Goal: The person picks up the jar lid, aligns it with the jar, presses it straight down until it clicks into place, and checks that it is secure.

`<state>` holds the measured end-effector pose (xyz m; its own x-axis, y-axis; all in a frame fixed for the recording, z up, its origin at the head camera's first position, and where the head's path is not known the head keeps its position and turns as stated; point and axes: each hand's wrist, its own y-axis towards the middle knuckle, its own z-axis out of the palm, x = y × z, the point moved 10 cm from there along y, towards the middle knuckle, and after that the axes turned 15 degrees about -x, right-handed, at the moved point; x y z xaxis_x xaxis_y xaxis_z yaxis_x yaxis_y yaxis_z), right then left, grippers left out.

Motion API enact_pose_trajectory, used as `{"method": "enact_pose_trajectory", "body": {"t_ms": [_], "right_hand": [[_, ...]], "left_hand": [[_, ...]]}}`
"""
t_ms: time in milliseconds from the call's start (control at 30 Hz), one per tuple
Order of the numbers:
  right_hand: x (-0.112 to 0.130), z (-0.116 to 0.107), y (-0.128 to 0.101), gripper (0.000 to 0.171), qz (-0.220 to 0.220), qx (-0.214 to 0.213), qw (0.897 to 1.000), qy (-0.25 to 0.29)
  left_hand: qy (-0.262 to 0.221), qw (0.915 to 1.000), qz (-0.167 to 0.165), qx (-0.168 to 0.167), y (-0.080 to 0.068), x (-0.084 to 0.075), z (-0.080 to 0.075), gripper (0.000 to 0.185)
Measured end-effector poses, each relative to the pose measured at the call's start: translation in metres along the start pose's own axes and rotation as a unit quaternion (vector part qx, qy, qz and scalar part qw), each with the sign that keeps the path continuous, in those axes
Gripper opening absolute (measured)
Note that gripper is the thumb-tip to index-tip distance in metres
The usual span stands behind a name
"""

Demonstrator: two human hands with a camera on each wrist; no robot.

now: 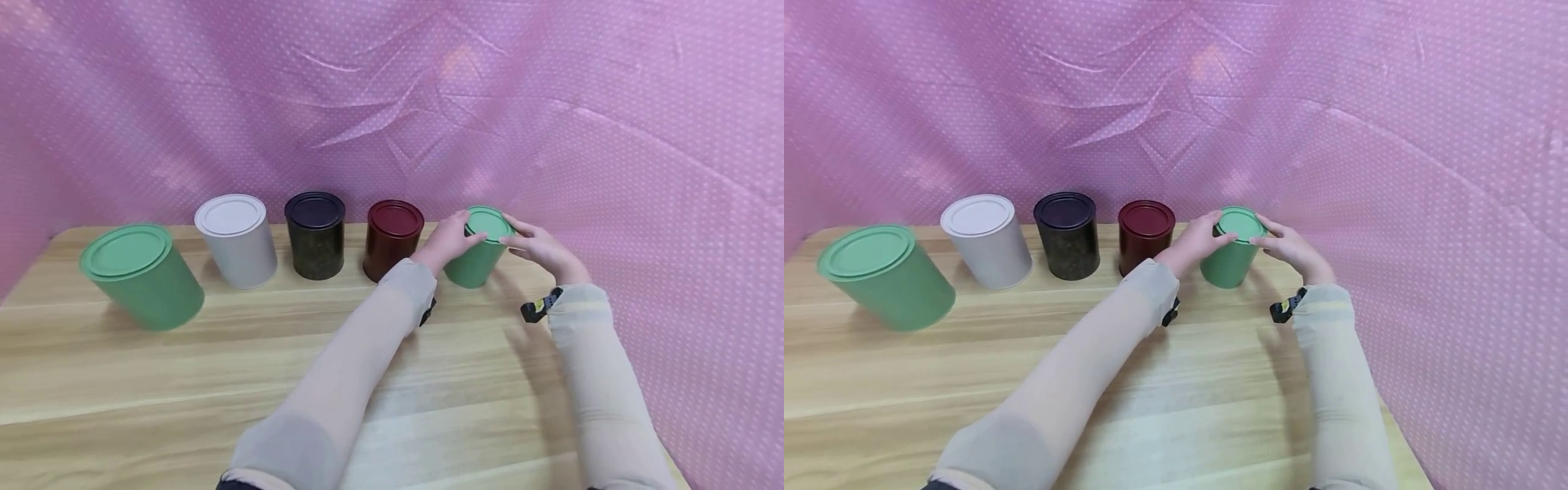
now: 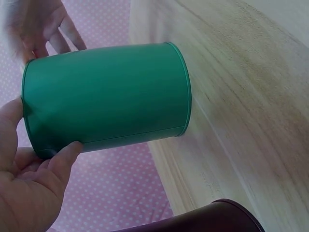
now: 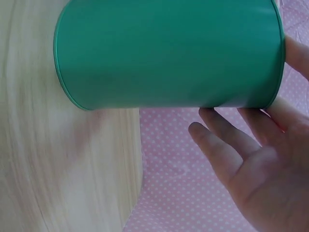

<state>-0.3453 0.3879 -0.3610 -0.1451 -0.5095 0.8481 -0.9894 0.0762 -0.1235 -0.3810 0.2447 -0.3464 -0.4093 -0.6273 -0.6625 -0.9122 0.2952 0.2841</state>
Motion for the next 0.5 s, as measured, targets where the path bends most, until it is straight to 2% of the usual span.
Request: {"method": "enact_pose_trajectory", "body": {"t_ms": [100,233,367,500], "right_hand": [[0.004,0.002,0.005,0.078,-0.010,0.003,1.000,0.001],[0.005,0.001,0.008,0.075,-0.020,-0.012,1.000,-0.005],[0.007,0.000,0.007,0.074,-0.026,-0.038,0.999,0.002],[0.018,-0.002,0.005,0.073,-0.043,-0.073,0.996,0.035]], "left_hand": [[0.008,0.9999,-0.012,-0.001,0.001,0.003,-0.003,0.069],[0.018,0.9998,-0.009,-0.007,0.000,0.002,-0.006,0.070],[0.029,0.9992,-0.010,-0.024,-0.004,0.000,-0.012,0.072],[0.033,0.9983,-0.014,-0.045,-0.008,-0.003,-0.026,0.071]]}}
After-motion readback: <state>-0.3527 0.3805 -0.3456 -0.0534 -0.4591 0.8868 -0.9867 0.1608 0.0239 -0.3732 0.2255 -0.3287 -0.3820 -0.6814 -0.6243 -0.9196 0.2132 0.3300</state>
